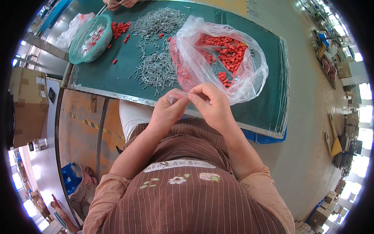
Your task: Assembling small red plastic caps onto silver metal components.
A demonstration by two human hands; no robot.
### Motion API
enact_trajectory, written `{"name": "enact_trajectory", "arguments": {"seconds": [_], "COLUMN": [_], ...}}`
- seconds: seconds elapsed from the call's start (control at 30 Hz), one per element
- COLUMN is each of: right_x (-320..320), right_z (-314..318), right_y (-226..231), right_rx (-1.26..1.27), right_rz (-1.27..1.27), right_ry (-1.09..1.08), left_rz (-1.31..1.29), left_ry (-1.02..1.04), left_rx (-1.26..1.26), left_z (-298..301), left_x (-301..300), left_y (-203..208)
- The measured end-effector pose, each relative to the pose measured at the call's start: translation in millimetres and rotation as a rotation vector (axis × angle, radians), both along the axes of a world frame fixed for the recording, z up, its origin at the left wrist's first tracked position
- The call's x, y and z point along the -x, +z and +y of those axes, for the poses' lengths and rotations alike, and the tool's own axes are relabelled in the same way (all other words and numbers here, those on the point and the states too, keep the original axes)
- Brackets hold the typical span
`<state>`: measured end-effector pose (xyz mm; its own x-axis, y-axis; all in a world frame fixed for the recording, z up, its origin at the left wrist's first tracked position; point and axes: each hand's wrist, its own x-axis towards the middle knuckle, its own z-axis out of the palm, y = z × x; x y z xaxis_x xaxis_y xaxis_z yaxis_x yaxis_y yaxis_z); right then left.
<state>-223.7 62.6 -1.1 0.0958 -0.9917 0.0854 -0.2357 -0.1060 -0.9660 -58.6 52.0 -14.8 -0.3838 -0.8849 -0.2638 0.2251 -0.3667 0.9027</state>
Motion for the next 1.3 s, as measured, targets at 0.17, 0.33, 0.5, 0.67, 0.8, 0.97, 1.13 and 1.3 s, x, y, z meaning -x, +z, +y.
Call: {"name": "enact_trajectory", "arguments": {"seconds": [0.17,0.33,0.5,0.67,0.8,0.97,1.13,1.3], "right_x": [-4.8,-3.3,-4.0,-1.0,-5.7,-8.0,-9.3,-13.0], "right_z": [-5.5,-8.6,-12.9,-21.5,-25.6,-32.1,-36.9,-40.8], "right_y": [1.7,-12.0,1.2,3.8,10.7,15.8,19.9,27.5], "right_rx": [-0.129,-0.199,-0.308,-0.277,-0.305,-0.351,-0.368,-0.36], "right_rz": [0.099,-0.165,-0.348,-0.233,-0.234,-0.013,0.087,0.175], "right_ry": [0.088,-0.007,-0.039,0.045,0.058,0.213,0.261,0.313], "left_rz": [0.159,0.214,0.176,0.268,0.279,0.126,-0.171,-0.277], "left_ry": [0.094,0.129,0.184,0.198,0.055,0.099,0.072,0.059], "left_rx": [0.016,-0.067,-0.188,-0.179,-0.194,-0.237,-0.006,0.044], "left_z": [5.2,1.7,-4.3,-9.2,-11.7,-14.3,-9.2,-6.0], "left_x": [-9.4,-13.6,-17.2,-33.3,-44.4,-42.4,-34.5,-37.1], "left_y": [0.6,-13.5,-9.1,-13.1,-24.8,-9.9,-2.2,-10.0]}}
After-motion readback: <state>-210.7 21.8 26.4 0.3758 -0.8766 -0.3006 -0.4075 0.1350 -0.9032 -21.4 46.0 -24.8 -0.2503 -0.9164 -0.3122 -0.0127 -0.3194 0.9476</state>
